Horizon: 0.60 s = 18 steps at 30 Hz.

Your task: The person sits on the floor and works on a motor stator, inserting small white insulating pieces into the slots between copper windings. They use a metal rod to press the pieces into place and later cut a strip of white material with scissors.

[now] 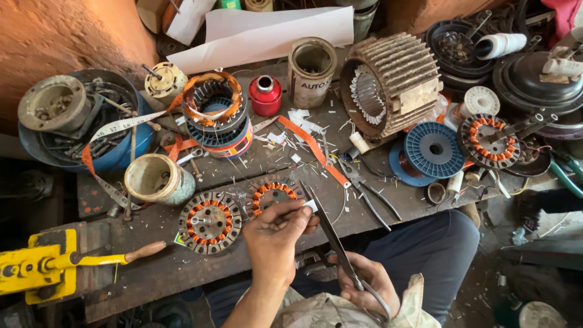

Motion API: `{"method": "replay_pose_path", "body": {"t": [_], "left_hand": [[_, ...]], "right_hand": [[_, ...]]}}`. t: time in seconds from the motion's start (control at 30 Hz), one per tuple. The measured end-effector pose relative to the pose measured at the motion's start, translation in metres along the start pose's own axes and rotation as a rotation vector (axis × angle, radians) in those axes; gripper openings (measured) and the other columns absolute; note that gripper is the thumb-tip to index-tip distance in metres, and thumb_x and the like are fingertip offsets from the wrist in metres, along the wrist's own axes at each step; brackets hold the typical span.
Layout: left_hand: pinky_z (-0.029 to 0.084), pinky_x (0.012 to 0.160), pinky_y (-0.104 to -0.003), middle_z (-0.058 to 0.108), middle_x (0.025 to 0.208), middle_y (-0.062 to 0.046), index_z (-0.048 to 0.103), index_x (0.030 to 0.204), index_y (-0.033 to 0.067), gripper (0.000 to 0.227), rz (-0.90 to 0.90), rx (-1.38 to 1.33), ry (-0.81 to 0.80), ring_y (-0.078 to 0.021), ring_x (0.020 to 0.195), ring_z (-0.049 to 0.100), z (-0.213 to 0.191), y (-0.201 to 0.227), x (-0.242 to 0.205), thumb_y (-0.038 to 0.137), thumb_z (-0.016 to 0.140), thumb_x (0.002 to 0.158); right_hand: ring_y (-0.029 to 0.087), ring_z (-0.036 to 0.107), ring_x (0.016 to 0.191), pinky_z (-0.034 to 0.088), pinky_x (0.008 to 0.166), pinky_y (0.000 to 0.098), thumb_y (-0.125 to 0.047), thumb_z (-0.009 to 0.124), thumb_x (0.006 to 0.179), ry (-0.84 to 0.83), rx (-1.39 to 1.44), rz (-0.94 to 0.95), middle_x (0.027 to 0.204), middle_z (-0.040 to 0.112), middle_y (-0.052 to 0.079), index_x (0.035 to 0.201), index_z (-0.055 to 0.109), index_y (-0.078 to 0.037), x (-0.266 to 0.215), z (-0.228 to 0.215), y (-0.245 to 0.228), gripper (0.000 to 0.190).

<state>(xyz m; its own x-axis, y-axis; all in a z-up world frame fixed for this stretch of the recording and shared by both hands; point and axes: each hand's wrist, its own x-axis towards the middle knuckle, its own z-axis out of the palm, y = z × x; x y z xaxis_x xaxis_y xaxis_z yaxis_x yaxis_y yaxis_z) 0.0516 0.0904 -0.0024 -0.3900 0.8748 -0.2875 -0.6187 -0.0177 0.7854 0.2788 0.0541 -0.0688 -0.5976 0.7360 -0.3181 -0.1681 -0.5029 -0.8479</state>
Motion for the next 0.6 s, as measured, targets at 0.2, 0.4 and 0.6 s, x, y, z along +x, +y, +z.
{"method": "replay_pose_path", "body": {"t": [0.2, 0.4, 0.6], "left_hand": [[0.066, 0.064, -0.035, 0.077, 0.086, -0.018, 0.073, 0.102, -0.0113, 0.019, -0.011, 0.048, -0.009, -0.0237, 0.071, 0.078, 0.002, -0.005, 0.004, -0.009, 0.073, 0.084], [0.064, 0.064, -0.035, 0.077, 0.086, -0.018, 0.073, 0.099, -0.0106, 0.016, -0.015, 0.036, -0.025, -0.0239, 0.071, 0.077, 0.007, -0.009, 0.005, -0.009, 0.074, 0.083], [0.065, 0.078, -0.034, 0.075, 0.094, -0.016, 0.067, 0.109, -0.009, 0.024, 0.009, -0.026, -0.061, -0.0234, 0.085, 0.078, 0.008, -0.007, 0.005, -0.009, 0.071, 0.085]], "right_hand": [[0.007, 0.048, 0.068, 0.039, 0.062, 0.0229, 0.0, 0.079, 0.077, 0.003, -0.073, -0.037, 0.078, 0.051, -0.002, 0.138, 0.056, 0.011, 0.0, -0.012, 0.012, 0.067], [0.008, 0.049, 0.068, 0.04, 0.064, 0.0233, 0.002, 0.079, 0.078, 0.079, -0.141, -0.099, 0.075, 0.053, -0.001, 0.135, 0.061, 0.013, 0.001, -0.018, 0.026, 0.061], [0.008, 0.053, 0.067, 0.041, 0.06, 0.0226, -0.007, 0.079, 0.077, 0.286, -0.116, -0.155, 0.078, 0.062, 0.001, 0.139, 0.057, 0.001, 0.019, -0.014, 0.005, 0.066]]}}
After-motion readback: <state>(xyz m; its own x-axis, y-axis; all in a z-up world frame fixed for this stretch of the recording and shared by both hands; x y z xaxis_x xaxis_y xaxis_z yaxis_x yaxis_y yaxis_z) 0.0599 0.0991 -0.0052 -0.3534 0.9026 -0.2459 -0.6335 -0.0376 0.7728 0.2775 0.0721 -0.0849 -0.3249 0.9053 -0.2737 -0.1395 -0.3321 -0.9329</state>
